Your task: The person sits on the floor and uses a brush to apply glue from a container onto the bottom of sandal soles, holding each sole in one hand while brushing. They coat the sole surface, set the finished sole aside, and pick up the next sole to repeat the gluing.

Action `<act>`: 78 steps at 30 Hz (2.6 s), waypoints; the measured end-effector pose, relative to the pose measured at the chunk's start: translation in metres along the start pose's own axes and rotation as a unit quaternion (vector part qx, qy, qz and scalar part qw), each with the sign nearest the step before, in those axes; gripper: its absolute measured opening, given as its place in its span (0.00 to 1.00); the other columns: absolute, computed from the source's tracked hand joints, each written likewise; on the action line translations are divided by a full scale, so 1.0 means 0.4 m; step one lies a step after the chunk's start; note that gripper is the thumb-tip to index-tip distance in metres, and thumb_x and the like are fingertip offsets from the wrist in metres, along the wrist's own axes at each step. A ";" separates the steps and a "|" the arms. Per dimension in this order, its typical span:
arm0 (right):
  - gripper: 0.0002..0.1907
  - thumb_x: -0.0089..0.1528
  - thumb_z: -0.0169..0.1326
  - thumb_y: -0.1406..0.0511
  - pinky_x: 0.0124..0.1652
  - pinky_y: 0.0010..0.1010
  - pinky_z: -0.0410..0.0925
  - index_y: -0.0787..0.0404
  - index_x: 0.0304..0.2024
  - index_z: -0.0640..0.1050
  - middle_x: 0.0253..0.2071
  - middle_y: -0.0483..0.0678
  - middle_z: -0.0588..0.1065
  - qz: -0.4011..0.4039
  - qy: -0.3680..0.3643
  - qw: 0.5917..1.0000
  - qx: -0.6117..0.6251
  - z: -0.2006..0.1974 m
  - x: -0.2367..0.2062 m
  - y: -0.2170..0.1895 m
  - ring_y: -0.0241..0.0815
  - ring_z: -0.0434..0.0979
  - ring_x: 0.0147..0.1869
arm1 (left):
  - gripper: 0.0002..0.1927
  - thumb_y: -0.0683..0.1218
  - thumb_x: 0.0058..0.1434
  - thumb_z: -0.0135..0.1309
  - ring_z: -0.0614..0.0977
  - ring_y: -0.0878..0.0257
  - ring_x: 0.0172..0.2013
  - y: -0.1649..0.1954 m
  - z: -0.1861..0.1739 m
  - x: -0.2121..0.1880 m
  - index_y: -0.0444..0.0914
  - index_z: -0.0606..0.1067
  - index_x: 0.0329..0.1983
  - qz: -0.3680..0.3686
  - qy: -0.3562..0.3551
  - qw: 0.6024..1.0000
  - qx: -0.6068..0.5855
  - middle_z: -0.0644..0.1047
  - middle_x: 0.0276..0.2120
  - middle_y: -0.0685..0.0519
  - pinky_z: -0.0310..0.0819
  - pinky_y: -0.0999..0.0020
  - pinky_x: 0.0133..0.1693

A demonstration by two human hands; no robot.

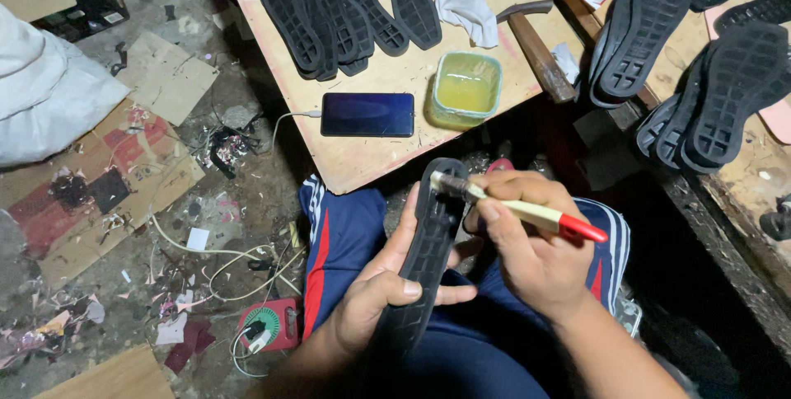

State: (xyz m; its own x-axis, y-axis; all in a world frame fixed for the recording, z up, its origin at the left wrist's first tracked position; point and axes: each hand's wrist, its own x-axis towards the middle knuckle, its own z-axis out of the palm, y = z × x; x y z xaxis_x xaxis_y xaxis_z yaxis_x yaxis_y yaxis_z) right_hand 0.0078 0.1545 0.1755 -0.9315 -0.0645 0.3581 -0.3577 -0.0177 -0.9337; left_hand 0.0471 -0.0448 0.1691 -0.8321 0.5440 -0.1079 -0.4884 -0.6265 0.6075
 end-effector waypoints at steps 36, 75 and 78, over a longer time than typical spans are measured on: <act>0.09 0.60 0.61 0.73 0.47 0.28 0.75 0.65 0.41 0.77 0.47 0.52 0.80 -0.075 -0.149 0.970 -0.178 -0.002 -0.009 -0.059 0.40 0.83 0.48 | 0.58 0.41 0.53 0.54 0.62 0.60 0.63 -0.035 -0.099 0.000 0.51 0.38 0.84 0.042 -0.048 0.966 -0.252 0.58 0.69 0.51 0.53 0.47 0.61; 0.08 0.65 0.65 0.66 0.46 0.37 0.69 0.61 0.45 0.82 0.43 0.51 0.81 -0.149 -0.047 0.898 -0.411 -0.085 0.403 0.301 0.48 0.76 0.45 | 0.56 0.41 0.50 0.56 0.51 0.60 0.76 0.040 -0.150 -0.041 0.39 0.43 0.81 0.055 -0.042 0.947 -0.312 0.55 0.75 0.46 0.30 0.35 0.73; 0.08 0.66 0.63 0.65 0.39 0.29 0.72 0.63 0.45 0.80 0.44 0.48 0.80 -0.043 -0.050 0.940 -0.336 -0.099 0.366 0.262 0.39 0.82 0.43 | 0.57 0.42 0.49 0.56 0.50 0.61 0.77 0.050 -0.150 -0.031 0.39 0.42 0.81 0.070 -0.036 0.948 -0.308 0.54 0.76 0.48 0.28 0.36 0.74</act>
State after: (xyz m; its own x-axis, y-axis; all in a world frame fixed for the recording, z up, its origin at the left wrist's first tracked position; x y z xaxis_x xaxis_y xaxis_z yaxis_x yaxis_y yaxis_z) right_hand -0.1687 0.1828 0.1304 -0.8983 -0.1858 0.3983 -0.4241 0.6041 -0.6747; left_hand 0.0320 -0.0975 0.1353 -0.8905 0.4550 0.0076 -0.4545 -0.8901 0.0344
